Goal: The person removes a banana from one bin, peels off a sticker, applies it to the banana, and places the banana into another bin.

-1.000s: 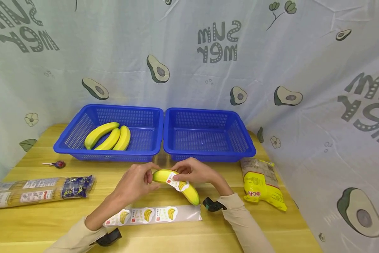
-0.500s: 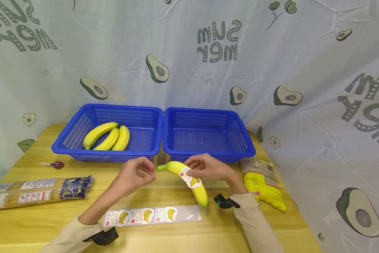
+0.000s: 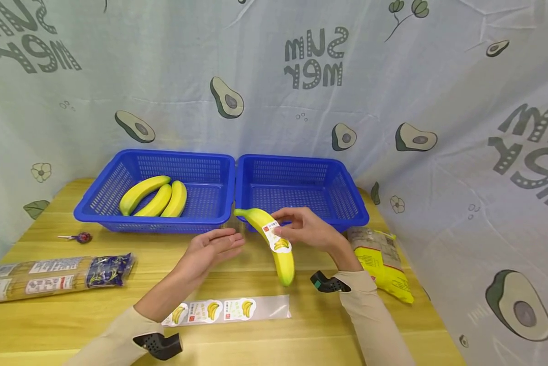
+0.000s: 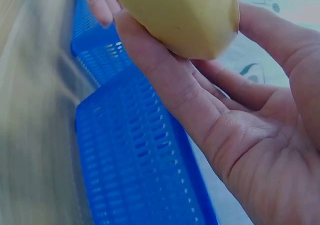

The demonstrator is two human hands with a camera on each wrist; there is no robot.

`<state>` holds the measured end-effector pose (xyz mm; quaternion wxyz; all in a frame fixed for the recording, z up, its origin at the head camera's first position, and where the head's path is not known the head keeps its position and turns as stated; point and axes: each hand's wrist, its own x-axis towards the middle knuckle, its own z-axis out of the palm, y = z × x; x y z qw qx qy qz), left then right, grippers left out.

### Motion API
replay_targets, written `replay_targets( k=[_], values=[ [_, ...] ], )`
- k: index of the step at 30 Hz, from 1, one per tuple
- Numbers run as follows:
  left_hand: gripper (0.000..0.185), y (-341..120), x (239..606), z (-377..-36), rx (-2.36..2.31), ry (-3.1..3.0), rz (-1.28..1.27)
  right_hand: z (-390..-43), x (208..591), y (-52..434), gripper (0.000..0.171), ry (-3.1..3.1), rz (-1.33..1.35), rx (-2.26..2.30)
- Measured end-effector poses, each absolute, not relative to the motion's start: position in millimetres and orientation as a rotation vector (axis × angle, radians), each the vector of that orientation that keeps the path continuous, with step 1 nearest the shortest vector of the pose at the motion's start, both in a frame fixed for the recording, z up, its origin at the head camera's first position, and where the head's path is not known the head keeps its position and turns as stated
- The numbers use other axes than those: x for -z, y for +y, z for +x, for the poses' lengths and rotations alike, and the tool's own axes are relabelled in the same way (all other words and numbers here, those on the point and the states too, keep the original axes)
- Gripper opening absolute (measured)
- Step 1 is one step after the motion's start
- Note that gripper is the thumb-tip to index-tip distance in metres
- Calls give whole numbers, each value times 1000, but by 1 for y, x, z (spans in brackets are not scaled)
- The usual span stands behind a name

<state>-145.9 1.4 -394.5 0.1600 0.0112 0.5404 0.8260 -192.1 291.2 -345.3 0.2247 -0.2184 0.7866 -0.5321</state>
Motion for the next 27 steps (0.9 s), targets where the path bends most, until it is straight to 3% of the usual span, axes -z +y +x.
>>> replay_targets(
  k=[9, 19, 27],
  values=[
    [42, 22, 396, -152, -2523, 1295, -124, -199, 337, 287, 54, 2285, -497, 1483],
    [13, 34, 394, -166, -2670, 1088, -276, -218, 325, 280, 54, 2442, -436, 1490],
    [7, 42, 396, -174, -2706, 1058, -324, -234, 314, 274, 59, 2393, -405, 1544]
  ],
)
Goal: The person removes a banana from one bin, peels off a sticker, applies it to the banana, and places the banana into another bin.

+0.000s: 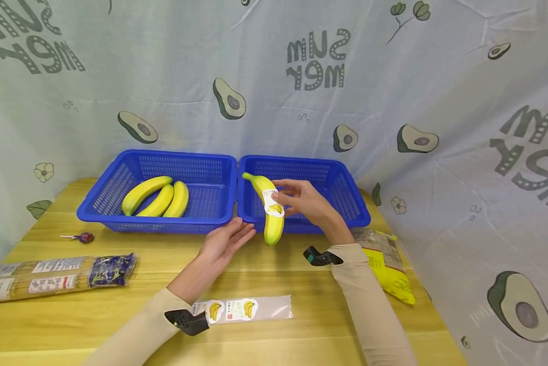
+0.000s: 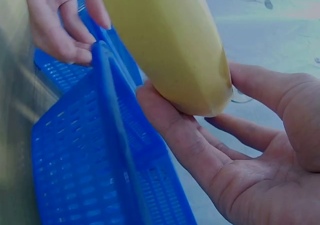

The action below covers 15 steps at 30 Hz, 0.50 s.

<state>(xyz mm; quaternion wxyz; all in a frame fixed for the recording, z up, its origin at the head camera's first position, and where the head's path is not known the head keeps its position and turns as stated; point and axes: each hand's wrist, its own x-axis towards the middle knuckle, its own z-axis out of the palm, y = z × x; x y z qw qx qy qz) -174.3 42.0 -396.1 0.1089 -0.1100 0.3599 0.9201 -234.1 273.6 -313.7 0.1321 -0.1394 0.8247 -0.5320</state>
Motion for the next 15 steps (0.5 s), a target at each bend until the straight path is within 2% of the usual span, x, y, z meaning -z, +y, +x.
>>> replay_targets(
  k=[15],
  values=[
    [12, 51, 399, -185, -2754, 1089, -430, -286, 311, 253, 59, 2380, -290, 1544]
  ],
)
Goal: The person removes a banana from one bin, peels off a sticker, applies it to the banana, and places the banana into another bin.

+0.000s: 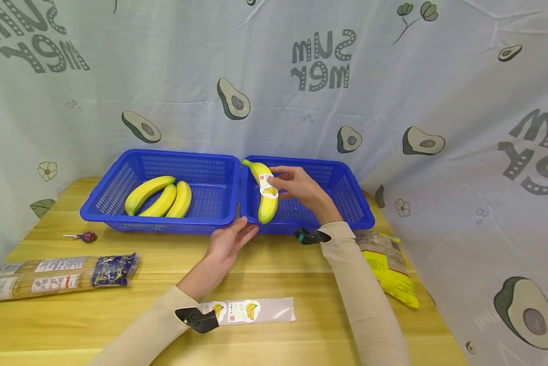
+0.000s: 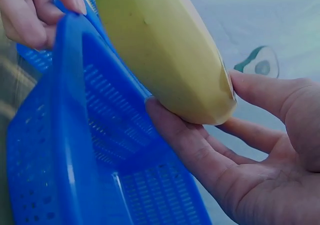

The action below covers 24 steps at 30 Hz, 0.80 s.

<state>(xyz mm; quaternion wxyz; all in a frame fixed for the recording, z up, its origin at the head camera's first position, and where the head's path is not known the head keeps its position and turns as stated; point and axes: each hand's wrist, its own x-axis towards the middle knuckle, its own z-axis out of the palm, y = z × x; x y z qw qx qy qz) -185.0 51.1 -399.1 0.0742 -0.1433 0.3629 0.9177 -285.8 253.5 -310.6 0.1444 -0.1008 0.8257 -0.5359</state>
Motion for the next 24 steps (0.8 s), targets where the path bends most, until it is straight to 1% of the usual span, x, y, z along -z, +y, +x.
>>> replay_targets(
  k=[13, 18, 24],
  values=[
    [16, 52, 397, -189, -2772, 1059, -481, -327, 326, 253, 62, 2275, -151, 1655],
    [19, 53, 400, -189, -2774, 1064, -484, -336, 334, 257, 63, 2283, -106, 1600],
    [16, 53, 398, -189, -2751, 1048, -507, -345, 336, 256, 66, 2248, -73, 1543]
  ],
)
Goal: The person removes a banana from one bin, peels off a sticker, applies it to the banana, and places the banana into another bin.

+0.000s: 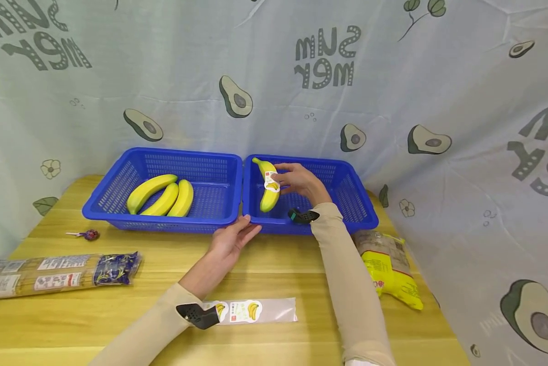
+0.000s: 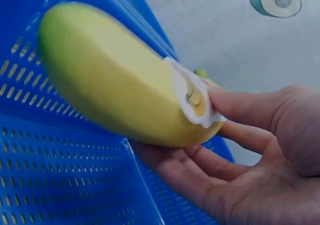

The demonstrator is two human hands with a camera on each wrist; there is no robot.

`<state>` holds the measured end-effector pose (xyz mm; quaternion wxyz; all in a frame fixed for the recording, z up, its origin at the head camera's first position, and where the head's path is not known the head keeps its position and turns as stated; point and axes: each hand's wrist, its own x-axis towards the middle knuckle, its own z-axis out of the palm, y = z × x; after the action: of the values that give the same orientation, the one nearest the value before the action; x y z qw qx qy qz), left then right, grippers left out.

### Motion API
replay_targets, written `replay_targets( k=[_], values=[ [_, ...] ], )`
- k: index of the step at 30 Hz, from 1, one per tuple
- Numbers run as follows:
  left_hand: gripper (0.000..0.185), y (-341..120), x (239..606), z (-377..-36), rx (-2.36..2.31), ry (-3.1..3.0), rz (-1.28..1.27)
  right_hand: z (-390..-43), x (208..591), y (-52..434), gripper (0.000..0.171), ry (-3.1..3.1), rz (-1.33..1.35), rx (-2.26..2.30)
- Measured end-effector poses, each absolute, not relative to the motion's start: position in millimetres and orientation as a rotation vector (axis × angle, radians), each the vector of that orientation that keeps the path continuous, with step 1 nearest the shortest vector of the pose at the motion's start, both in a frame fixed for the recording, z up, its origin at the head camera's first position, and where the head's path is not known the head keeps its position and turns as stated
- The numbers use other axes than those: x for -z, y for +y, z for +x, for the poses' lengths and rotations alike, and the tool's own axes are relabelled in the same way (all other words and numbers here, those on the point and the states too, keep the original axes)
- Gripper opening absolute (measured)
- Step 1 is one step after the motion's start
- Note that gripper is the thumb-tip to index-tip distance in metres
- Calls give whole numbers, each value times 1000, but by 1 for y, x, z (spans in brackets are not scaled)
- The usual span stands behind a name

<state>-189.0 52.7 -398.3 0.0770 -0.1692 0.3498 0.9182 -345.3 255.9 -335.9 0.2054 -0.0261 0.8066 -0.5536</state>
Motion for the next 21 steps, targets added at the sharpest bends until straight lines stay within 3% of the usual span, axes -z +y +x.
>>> replay_targets(
  k=[21],
  values=[
    [12, 53, 398, -192, -2781, 946, -532, -365, 347, 250, 67, 2276, 54, 1341]
  ],
)
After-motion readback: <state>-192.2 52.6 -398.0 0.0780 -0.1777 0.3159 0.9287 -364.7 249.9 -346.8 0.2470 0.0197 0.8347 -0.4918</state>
